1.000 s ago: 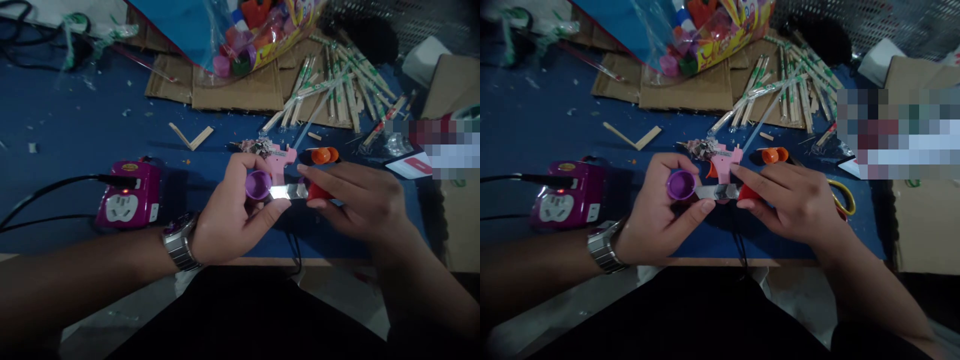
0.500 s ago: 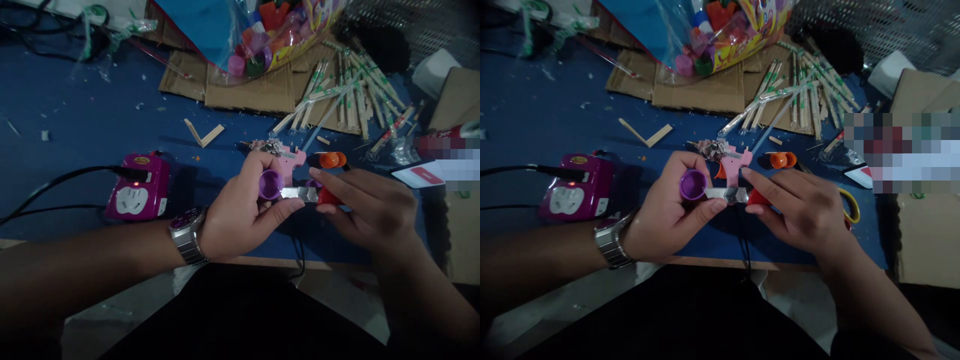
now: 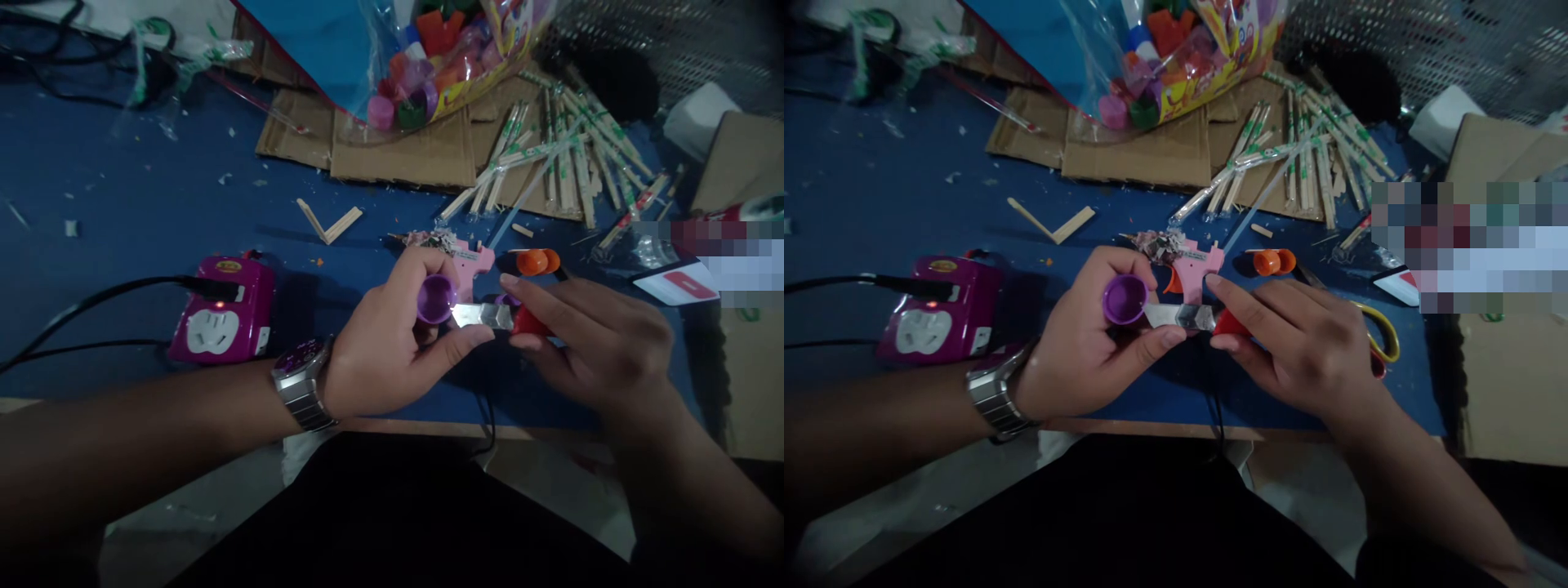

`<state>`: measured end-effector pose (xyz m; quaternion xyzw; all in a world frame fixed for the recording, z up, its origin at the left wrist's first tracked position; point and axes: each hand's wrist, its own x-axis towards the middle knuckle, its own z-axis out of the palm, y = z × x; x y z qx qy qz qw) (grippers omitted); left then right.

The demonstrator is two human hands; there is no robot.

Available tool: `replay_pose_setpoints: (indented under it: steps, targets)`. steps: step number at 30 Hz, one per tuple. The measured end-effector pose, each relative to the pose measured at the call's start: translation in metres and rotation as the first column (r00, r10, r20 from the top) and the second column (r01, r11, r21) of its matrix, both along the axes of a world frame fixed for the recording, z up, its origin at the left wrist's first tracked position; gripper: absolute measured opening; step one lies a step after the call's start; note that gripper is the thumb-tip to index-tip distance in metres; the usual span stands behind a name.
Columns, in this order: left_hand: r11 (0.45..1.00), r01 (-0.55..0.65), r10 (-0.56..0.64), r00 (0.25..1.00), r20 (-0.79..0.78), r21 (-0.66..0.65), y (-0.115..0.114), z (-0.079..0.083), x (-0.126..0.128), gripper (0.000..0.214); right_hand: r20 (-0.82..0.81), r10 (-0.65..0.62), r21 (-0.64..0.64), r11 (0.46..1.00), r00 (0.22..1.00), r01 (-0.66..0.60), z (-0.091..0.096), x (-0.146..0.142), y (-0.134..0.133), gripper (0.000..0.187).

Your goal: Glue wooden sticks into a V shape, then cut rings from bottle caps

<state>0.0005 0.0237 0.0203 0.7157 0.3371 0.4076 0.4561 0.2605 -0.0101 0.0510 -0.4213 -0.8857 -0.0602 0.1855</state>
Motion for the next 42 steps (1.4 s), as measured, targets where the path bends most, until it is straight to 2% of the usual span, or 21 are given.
replay_pose_setpoints:
  steps: [6, 9, 13, 15, 18, 20, 21, 23, 24, 26, 28, 30, 35, 39, 40, 42]
  targets:
    - [1.0, 0.014, -0.014, 0.999, 0.041, -0.004, -0.001, 0.0, 0.001, 0.038, 0.013, 0.032, -0.01, 0.999, 0.999, -0.032, 0.002, 0.0, 0.002, 0.052]
    - [0.991, 0.071, -0.058, 0.992, 0.116, -0.115, -0.004, 0.0, -0.001, 0.049, 0.034, 0.058, -0.004, 0.998, 0.998, -0.058, 0.002, 0.004, 0.004, 0.051]
    - [0.939, 0.18, -0.108, 0.963, 0.246, -0.293, -0.006, 0.0, -0.002, 0.053, 0.033, 0.044, -0.058, 0.997, 0.999, -0.042, -0.001, 0.01, 0.007, 0.054]
    - [0.923, 0.19, -0.079, 0.944, 0.321, -0.334, -0.004, 0.001, 0.0, 0.045, -0.005, 0.038, -0.046, 0.998, 0.999, -0.039, -0.002, 0.012, 0.009, 0.058]
    - [0.898, 0.166, 0.033, 0.898, 0.438, -0.408, 0.001, 0.002, 0.004, 0.038, -0.038, 0.039, 0.002, 0.999, 0.999, -0.039, -0.002, 0.013, 0.009, 0.057]
    - [0.867, 0.155, 0.104, 0.874, 0.476, -0.474, 0.004, 0.003, 0.006, 0.038, -0.107, -0.022, -0.016, 1.0, 0.994, 0.02, -0.002, 0.012, 0.009, 0.049]
    - [0.855, 0.15, 0.125, 0.869, 0.478, -0.497, 0.005, 0.004, 0.007, 0.039, -0.178, -0.082, -0.067, 0.995, 0.981, 0.071, -0.002, 0.012, 0.008, 0.043]
    - [0.846, 0.152, 0.129, 0.871, 0.473, -0.51, 0.005, 0.005, 0.007, 0.039, -0.392, -0.223, -0.261, 0.957, 0.893, 0.125, -0.003, 0.009, 0.008, 0.036]
    - [0.848, 0.153, 0.121, 0.876, 0.467, -0.507, 0.003, 0.005, 0.007, 0.039, -0.504, -0.293, -0.389, 0.917, 0.812, 0.089, -0.005, 0.008, 0.008, 0.036]
    - [0.86, 0.165, 0.092, 0.881, 0.465, -0.483, 0.0, 0.005, 0.007, 0.039, -0.694, -0.372, -0.551, 0.825, 0.616, -0.122, -0.008, 0.005, 0.009, 0.037]
    - [0.872, 0.176, 0.07, 0.879, 0.472, -0.457, -0.003, 0.005, 0.006, 0.037, -0.764, -0.426, -0.592, 0.762, 0.484, -0.263, -0.01, 0.003, 0.011, 0.033]
    - [0.875, 0.187, 0.056, 0.877, 0.478, -0.446, -0.005, 0.004, 0.006, 0.035, -0.764, -0.463, -0.618, 0.726, 0.45, -0.302, -0.01, 0.001, 0.011, 0.031]
    - [0.858, 0.205, 0.06, 0.87, 0.489, -0.47, -0.005, 0.004, 0.007, 0.035, -0.698, -0.511, -0.695, 0.652, 0.503, -0.303, -0.008, -0.001, 0.008, 0.038]
    - [0.852, 0.205, 0.065, 0.872, 0.485, -0.482, -0.005, 0.004, 0.007, 0.036, -0.694, -0.446, -0.691, 0.632, 0.565, -0.35, -0.011, 0.001, 0.005, 0.041]
    - [0.853, 0.207, 0.061, 0.871, 0.488, -0.478, -0.005, 0.004, 0.007, 0.037, -0.691, -0.411, -0.681, 0.646, 0.595, -0.344, -0.011, 0.001, 0.005, 0.041]
    - [0.849, 0.217, 0.062, 0.865, 0.498, -0.481, -0.005, 0.004, 0.007, 0.04, -0.655, -0.282, -0.605, 0.752, 0.701, -0.263, -0.011, 0.002, 0.007, 0.043]
